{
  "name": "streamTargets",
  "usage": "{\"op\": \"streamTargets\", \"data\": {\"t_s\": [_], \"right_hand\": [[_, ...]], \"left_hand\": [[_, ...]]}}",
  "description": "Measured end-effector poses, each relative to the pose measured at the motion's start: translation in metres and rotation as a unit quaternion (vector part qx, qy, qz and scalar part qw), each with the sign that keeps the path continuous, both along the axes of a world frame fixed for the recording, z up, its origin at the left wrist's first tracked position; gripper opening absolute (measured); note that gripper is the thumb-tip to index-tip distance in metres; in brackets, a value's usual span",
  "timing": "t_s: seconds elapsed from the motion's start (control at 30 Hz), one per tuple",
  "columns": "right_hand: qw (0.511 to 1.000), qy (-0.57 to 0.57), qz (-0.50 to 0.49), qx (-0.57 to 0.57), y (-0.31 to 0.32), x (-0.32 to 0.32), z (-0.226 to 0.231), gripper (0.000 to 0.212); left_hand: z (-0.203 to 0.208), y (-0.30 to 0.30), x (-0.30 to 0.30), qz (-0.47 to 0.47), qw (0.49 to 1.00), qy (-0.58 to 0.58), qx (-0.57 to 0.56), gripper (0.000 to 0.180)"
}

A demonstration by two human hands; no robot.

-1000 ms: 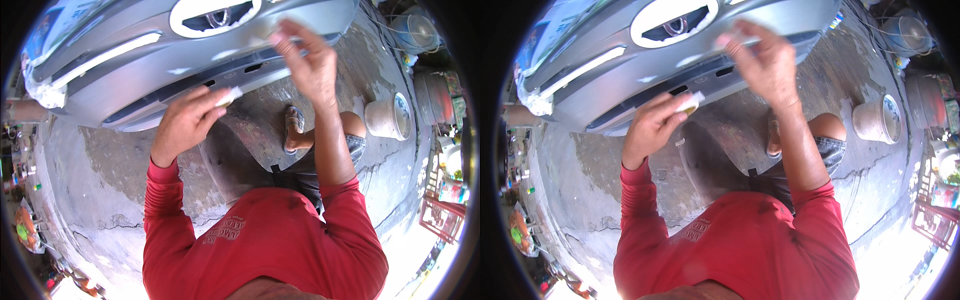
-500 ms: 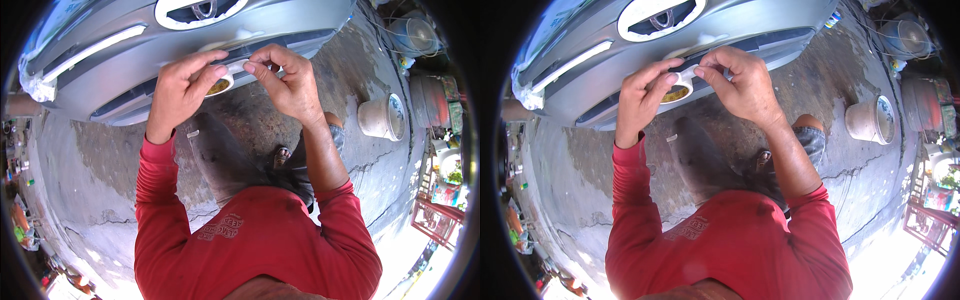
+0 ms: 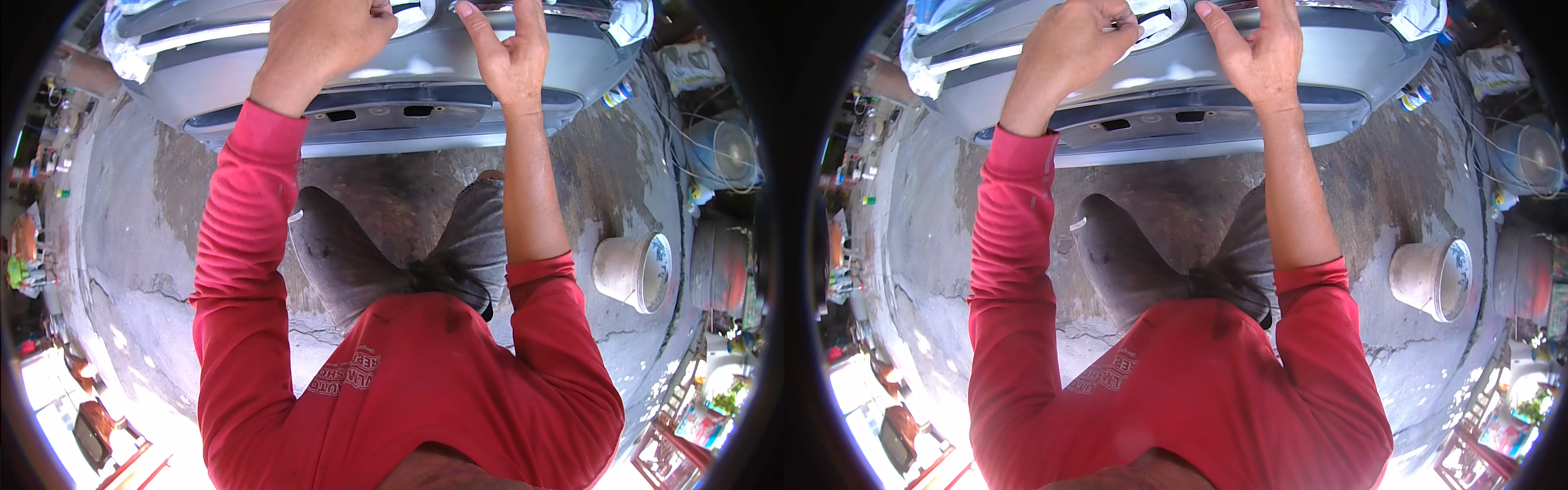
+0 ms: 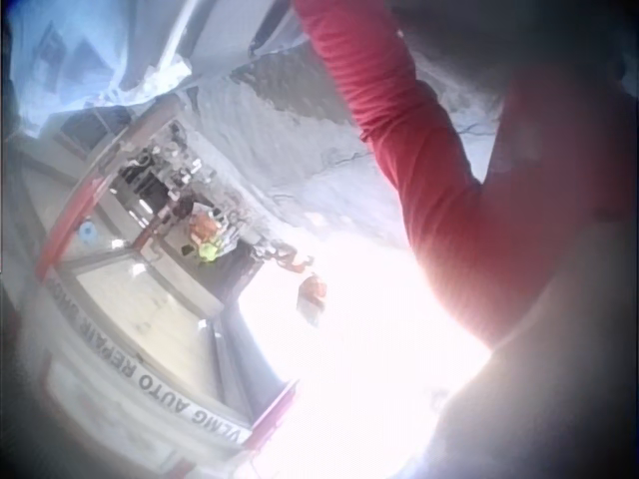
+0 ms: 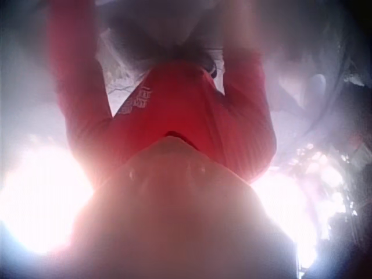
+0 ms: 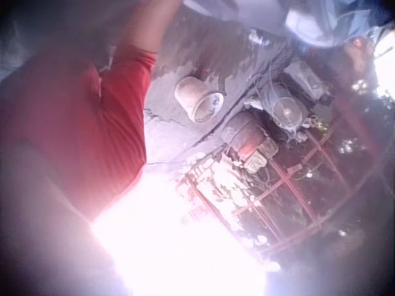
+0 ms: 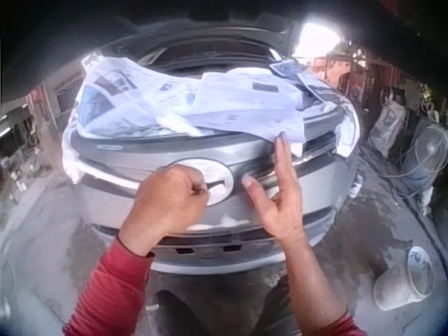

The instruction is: The person applies masking tape around the Toyota emblem and along the bumper edges of a silver car. They smooth the tape to ensure adhesion and continue taping the lower bumper area, preparing the surface for painting or detailing.

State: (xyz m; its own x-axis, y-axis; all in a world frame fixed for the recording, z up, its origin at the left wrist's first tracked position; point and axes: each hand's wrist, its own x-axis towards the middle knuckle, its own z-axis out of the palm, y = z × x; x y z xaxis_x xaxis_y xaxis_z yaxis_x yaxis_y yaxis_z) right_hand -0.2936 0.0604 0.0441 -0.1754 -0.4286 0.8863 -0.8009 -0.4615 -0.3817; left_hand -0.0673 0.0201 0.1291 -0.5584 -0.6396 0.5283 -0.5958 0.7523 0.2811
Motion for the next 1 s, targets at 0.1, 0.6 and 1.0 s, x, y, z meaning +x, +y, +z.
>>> {"op": "streamTargets", "data": {"t_s": [0.1, 0.6, 1.0], "right_hand": [[0.998, 0.002, 0.038, 0.044, -0.018, -0.005, 0.000, 0.089], [0.997, 0.071, -0.001, 0.024, -0.033, -0.005, -0.021, 0.097], [0.993, 0.093, -0.066, 0.002, -0.045, 0.004, -0.027, 0.094]], "left_hand": [[0.006, -0.007, -0.010, 0.034, 0.999, -0.021, 0.025, 0.018], [0.017, -0.010, -0.036, 0.054, 0.993, -0.101, -0.011, 0.018], [0.022, -0.015, -0.036, 0.028, 0.995, -0.098, -0.014, 0.019]]}}
